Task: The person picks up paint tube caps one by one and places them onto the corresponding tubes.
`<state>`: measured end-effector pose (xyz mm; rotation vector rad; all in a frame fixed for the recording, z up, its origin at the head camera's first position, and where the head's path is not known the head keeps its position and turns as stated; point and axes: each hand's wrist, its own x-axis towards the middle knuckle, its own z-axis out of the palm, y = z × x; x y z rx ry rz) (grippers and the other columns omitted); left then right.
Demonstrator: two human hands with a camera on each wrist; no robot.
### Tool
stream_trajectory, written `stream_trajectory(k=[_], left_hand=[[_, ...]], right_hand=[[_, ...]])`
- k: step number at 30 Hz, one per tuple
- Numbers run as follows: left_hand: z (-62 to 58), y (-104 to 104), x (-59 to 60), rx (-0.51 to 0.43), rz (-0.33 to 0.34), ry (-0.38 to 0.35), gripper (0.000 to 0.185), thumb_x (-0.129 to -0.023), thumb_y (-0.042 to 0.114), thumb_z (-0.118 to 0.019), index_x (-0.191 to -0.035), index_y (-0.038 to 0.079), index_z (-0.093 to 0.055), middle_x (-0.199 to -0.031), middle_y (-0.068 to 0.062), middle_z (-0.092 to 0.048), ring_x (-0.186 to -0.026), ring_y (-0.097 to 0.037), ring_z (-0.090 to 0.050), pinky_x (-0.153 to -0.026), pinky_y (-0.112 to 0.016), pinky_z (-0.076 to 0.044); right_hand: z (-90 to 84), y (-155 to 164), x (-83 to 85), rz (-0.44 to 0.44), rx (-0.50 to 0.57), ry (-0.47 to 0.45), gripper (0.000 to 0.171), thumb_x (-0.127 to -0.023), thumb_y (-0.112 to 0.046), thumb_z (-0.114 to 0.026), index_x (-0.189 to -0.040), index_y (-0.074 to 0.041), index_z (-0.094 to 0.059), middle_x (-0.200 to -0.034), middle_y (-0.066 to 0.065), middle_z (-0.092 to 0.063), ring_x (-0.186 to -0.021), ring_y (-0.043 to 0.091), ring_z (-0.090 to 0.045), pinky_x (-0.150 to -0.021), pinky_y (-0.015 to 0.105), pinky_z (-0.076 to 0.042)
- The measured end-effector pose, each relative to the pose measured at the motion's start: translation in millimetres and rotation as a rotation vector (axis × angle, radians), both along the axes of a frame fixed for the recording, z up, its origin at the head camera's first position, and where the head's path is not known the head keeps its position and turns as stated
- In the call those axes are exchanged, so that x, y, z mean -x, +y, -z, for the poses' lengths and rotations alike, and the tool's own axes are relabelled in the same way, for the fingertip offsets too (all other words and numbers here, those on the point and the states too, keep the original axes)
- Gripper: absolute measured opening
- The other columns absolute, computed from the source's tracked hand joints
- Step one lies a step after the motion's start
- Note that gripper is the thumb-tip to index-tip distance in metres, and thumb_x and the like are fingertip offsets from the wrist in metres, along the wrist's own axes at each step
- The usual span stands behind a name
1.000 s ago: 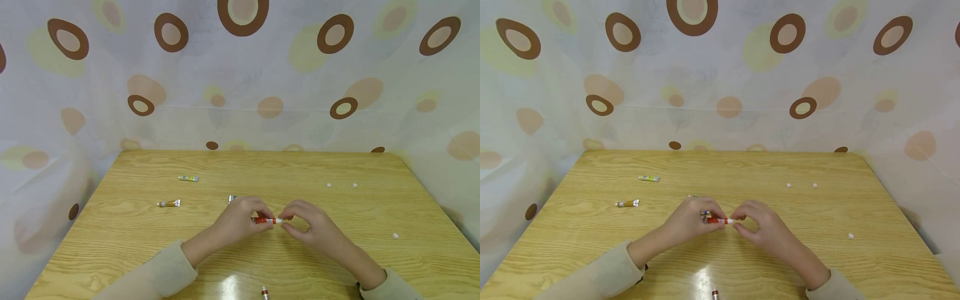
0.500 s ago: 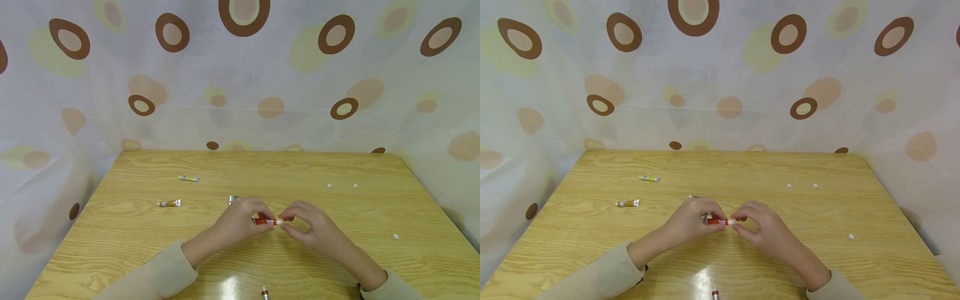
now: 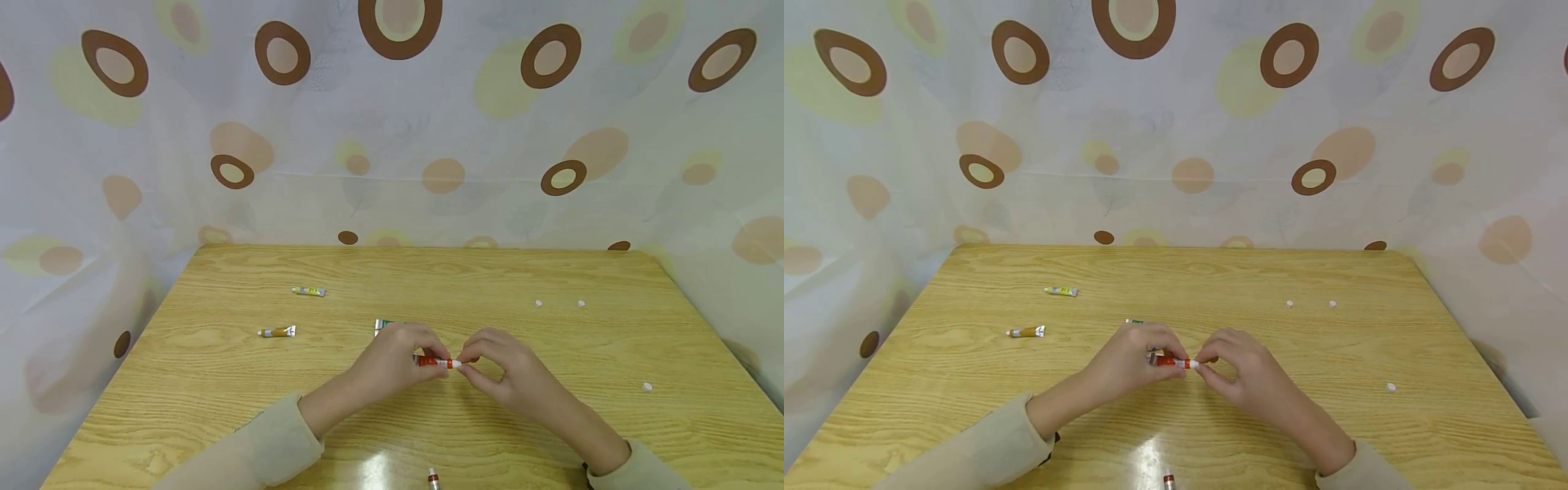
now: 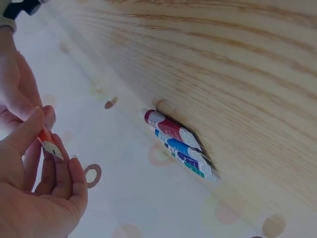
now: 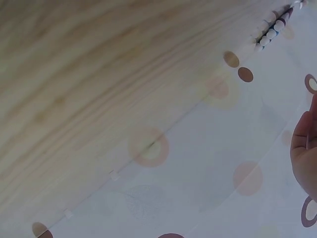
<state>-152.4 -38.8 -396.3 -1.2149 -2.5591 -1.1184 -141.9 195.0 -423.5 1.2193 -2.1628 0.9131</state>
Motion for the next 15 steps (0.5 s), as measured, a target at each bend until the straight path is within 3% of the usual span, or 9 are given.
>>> stream_trajectory(k=[3, 6, 9, 15], left_hand=[[0.0, 0.1, -0.5, -0.005, 0.005, 0.034, 0.010, -0.084, 0.010, -0.085, -0.093, 0.008, -0.080, -0.088, -0.001, -0.078, -0.079, -0.008, -0.069, -0.071, -0.008, -0.051], [-0.4, 0.0, -1.2, -0.008, 0.000, 0.053, 0.011, -0.083, 0.011, -0.086, -0.092, 0.009, -0.080, -0.087, -0.001, -0.077, -0.077, -0.006, -0.068, -0.070, -0.007, -0.050], [-1.0, -0.3, -1.9, -0.010, -0.010, 0.039, 0.011, -0.084, 0.012, -0.086, -0.092, 0.009, -0.080, -0.087, 0.000, -0.076, -0.077, -0.006, -0.067, -0.069, -0.007, -0.050], [-2.8, -1.1, -2.8, 0.011, -0.013, -0.011, 0.011, -0.086, 0.013, -0.084, -0.096, 0.009, -0.080, -0.090, -0.001, -0.076, -0.081, -0.007, -0.067, -0.072, -0.012, -0.054]], right_hand=[[0.0, -0.9, -0.5, 0.004, 0.008, -0.008, 0.004, -0.095, -0.013, -0.075, -0.096, -0.015, -0.071, -0.092, -0.004, -0.068, -0.086, 0.010, -0.060, -0.085, 0.012, -0.048], [0.1, -1.4, -1.4, 0.028, 0.001, -0.005, 0.012, -0.090, -0.008, -0.078, -0.096, -0.015, -0.071, -0.092, -0.005, -0.069, -0.086, 0.010, -0.061, -0.086, 0.011, -0.047], [0.6, -2.1, -2.1, 0.063, -0.018, 0.034, 0.005, -0.096, -0.019, -0.074, -0.098, -0.015, -0.072, -0.094, -0.005, -0.071, -0.087, 0.011, -0.063, -0.089, 0.010, -0.047], [-0.3, -3.4, -3.2, 0.110, -0.035, 0.137, 0.035, -0.106, -0.038, -0.054, -0.094, -0.012, -0.074, -0.094, -0.005, -0.073, -0.087, 0.013, -0.066, -0.090, 0.016, -0.050]])
